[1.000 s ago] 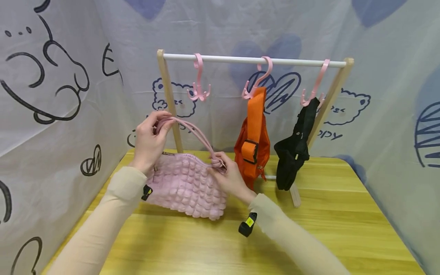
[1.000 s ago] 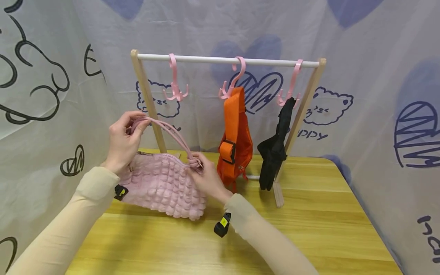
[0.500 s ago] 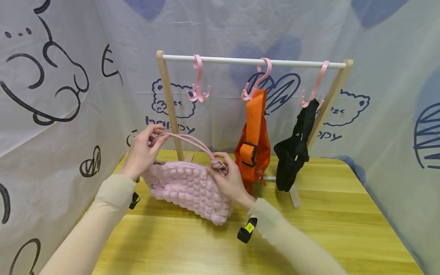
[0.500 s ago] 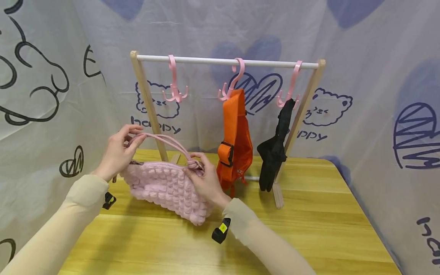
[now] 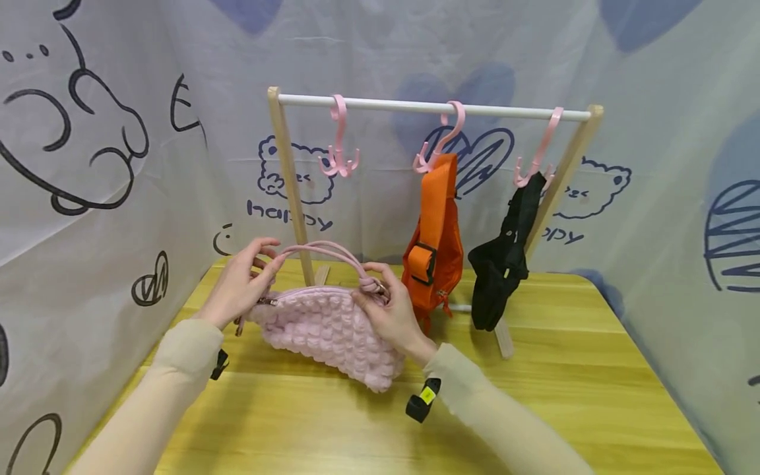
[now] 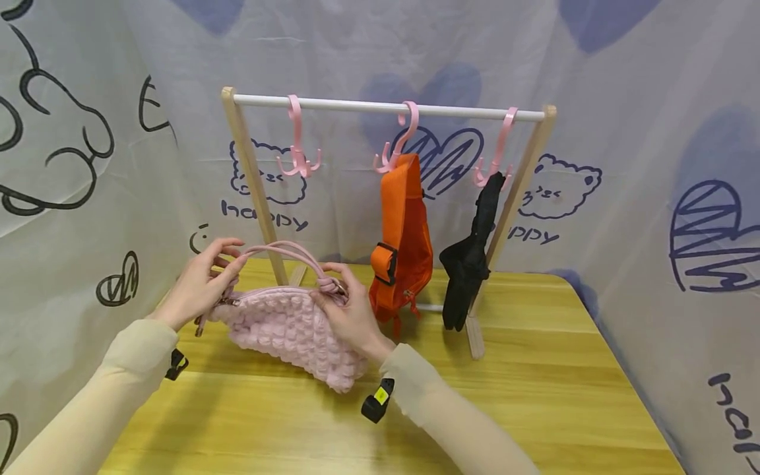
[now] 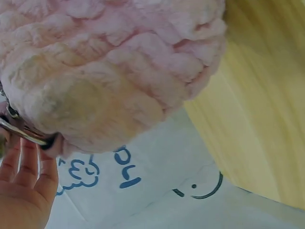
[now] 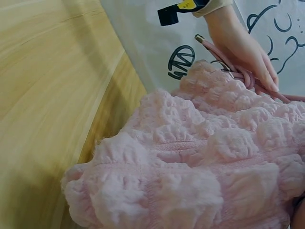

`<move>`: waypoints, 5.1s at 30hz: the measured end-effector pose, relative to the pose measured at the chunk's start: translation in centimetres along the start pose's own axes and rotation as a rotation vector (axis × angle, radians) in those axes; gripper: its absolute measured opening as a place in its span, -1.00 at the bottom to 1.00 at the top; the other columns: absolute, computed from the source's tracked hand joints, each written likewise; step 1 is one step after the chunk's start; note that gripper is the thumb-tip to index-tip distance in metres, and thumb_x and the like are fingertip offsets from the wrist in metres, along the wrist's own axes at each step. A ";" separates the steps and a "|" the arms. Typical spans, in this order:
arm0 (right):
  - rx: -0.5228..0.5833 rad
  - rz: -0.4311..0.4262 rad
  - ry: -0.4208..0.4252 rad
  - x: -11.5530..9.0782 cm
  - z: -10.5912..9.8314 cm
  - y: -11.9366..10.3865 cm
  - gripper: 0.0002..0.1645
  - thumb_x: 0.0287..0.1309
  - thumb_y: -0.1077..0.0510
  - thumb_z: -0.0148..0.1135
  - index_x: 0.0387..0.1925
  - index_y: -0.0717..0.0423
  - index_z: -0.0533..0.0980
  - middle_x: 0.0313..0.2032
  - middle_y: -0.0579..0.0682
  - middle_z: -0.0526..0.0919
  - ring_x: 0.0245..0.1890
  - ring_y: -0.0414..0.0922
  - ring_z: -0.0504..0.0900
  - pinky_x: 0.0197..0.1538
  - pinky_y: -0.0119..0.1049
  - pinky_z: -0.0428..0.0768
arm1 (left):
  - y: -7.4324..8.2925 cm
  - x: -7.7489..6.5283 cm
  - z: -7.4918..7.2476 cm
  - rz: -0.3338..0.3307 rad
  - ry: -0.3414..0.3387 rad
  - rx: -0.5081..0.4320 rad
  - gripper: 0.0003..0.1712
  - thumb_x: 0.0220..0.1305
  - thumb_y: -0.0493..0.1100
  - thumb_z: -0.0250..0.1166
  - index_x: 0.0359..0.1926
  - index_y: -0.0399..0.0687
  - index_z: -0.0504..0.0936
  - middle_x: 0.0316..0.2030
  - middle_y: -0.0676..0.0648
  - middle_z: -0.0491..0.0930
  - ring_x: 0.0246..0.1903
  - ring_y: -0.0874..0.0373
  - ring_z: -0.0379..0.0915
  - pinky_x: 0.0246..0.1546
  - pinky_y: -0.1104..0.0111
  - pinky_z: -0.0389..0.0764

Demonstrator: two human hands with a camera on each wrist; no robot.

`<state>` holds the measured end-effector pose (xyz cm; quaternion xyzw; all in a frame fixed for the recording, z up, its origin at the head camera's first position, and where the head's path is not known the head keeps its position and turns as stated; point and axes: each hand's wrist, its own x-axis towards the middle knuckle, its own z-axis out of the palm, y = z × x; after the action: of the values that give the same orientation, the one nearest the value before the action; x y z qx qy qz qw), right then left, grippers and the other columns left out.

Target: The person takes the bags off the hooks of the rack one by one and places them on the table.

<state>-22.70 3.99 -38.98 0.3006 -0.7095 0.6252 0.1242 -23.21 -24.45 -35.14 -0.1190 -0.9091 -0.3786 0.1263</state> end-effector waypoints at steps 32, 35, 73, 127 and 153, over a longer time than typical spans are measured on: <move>0.151 0.219 0.049 1.1 1.0 -0.7 -0.54 0.28 0.37 0.26 0.20 0.21 0.44 -0.22 0.02 0.53 -0.24 -0.34 0.53 -0.13 -0.58 0.53 | -4.7 -5.2 1.1 0.093 -0.258 -0.005 0.12 0.06 -0.20 0.52 0.56 0.03 0.08 0.35 -0.29 0.29 0.22 -0.26 0.39 0.21 -0.28 0.43; 0.133 0.220 0.032 0.9 0.8 -0.7 -0.53 0.29 0.36 0.26 0.21 0.22 0.43 -0.20 0.03 0.54 -0.23 -0.33 0.54 -0.12 -0.57 0.53 | -5.2 -5.3 1.0 0.055 -0.220 0.011 0.01 0.08 -0.36 0.41 0.52 -0.06 0.15 0.33 -0.36 0.37 0.19 -0.31 0.43 0.19 -0.25 0.47; -0.073 0.079 -0.257 -1.2 -0.1 -0.8 -0.10 0.11 0.24 0.47 0.43 0.02 0.25 -0.06 0.13 0.67 -0.21 -0.23 0.58 -0.25 -0.50 0.48 | -2.5 -5.7 0.1 -0.147 0.442 -0.526 -0.85 0.48 -0.20 0.17 -0.15 0.23 0.57 -0.53 0.22 0.49 -0.58 0.39 0.37 -0.61 0.52 0.39; 0.250 0.368 -0.051 -5.1 5.4 2.4 -0.27 0.18 0.44 0.18 0.41 0.22 0.31 0.29 0.31 0.51 0.20 -0.07 0.52 0.16 -0.55 0.47 | -5.5 -7.6 -5.2 -0.267 -0.008 0.365 -0.32 0.54 0.24 -0.05 0.01 -0.36 0.57 -0.01 -0.60 0.57 -0.03 -0.57 0.50 -0.12 -0.23 0.52; -0.116 0.308 -0.229 -5.6 6.3 6.1 -0.14 0.23 0.37 0.12 0.53 0.07 0.11 0.48 0.20 0.29 0.49 0.11 0.28 0.53 0.08 0.23 | -9.9 -8.8 -1.8 -0.320 -0.110 0.360 -0.56 0.39 -0.21 0.05 0.17 -0.41 0.49 0.02 -0.49 0.61 0.01 -0.48 0.52 -0.06 -0.23 0.51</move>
<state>-20.56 -0.35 -48.22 0.2499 -0.7914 0.5566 -0.0373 -17.76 -33.56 -43.24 0.0306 -0.9747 -0.2187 0.0342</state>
